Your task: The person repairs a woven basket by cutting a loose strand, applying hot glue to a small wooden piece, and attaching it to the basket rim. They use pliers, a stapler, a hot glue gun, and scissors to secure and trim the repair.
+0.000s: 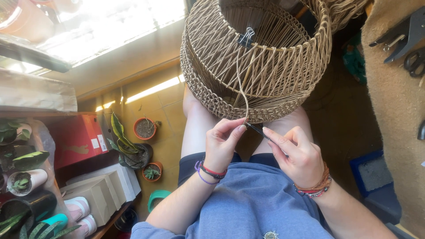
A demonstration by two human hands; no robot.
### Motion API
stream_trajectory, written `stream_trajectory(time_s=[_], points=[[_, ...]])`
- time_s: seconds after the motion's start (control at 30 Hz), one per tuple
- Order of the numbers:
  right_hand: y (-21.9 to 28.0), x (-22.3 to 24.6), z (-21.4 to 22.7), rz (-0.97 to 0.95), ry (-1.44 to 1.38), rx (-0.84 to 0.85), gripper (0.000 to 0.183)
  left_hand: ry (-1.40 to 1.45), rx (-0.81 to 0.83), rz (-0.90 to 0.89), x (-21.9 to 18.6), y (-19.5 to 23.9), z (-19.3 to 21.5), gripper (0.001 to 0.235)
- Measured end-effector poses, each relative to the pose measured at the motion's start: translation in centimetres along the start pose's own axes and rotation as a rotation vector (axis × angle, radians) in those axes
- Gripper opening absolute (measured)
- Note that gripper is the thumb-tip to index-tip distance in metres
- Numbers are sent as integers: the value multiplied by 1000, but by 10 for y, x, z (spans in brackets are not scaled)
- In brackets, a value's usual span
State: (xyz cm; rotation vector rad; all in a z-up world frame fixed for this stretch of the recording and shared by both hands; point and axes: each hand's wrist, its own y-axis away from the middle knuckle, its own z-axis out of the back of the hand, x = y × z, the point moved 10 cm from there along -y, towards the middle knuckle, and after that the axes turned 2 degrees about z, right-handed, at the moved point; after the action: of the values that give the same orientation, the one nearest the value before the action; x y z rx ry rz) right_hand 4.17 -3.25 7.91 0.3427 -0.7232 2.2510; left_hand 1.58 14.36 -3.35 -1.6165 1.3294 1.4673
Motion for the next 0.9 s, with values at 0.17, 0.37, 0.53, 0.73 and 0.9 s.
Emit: stream_trajectory(time_s=[0.17,0.37,0.53,0.73,0.9], points=[[-4,6,2,61,87,38,21,-158,-6,-87,-17,0,1,15],[-6,13,-2,213,246,56,24,-273,8,-179,-29,-3,-2,12],[-12,14,-2,303,246,58,27,-269,27,-210,-35,-8,-4,12],[-27,-12,-4,26,-30,103,23,-297,38,-241,-39,-10,-3,12],[-31,-40,-18,-240,-347,218,20,-318,26,-229,-37,-7,-1,13]])
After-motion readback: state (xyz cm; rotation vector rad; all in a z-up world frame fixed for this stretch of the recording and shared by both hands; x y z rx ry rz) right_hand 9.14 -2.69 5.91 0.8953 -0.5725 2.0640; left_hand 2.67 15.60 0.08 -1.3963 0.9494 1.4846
